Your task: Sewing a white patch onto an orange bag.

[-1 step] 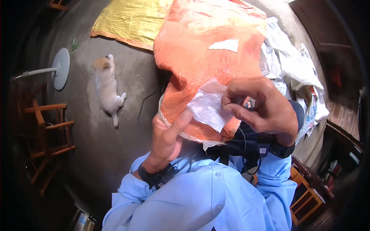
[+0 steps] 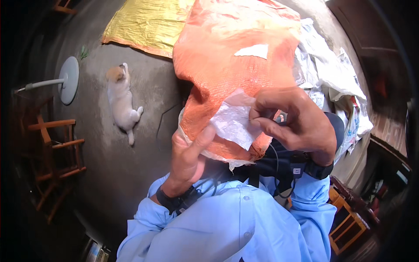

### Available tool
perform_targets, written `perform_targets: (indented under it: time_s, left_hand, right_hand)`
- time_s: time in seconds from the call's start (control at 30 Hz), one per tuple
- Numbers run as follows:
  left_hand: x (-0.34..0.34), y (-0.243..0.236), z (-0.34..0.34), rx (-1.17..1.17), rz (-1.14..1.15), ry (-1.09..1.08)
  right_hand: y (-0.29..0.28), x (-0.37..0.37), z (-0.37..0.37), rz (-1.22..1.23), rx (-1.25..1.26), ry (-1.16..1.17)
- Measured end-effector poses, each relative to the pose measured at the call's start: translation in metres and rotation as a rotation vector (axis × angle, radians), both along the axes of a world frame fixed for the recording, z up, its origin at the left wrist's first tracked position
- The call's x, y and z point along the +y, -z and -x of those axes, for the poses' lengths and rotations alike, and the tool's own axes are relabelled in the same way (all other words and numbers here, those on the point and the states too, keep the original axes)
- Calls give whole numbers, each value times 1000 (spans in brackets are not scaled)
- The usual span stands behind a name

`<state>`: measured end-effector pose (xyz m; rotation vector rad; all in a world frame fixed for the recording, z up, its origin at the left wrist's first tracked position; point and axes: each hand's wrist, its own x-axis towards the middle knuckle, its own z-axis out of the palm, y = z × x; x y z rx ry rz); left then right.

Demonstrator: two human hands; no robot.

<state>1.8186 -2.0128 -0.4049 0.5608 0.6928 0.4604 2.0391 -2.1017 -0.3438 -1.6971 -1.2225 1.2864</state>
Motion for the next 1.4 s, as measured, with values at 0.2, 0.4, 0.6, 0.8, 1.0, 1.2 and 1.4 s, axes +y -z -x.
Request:
perform_targets:
  time_s: [0.2,0.4,0.6,0.8,1.0,1.2,1.4]
  left_hand:
    - [-3,3,8,-39,-7,33]
    - [-5,-8,-5,25,-66,26]
    - [-8,-5,-12,63,-78,-9]
    - [-9,1,-6,76,-106,56]
    - [-12,-1,-4,82,-124,72]
    - [-15,2,2,80,-93,22]
    - [-20,1,10,60,-75,18]
  right_hand:
    - [7,-6,5,-78,18,76]
    - [4,-5,8,-90,-62,86]
    - [7,-5,12,-162,-172,92]
    - [1,-10,20,-104,-187,207]
    - [6,-26,39,-216,-209,470]
    - [14,-28,51,-303,-268,571]
    - [32,-28,63,-476,-275,647]
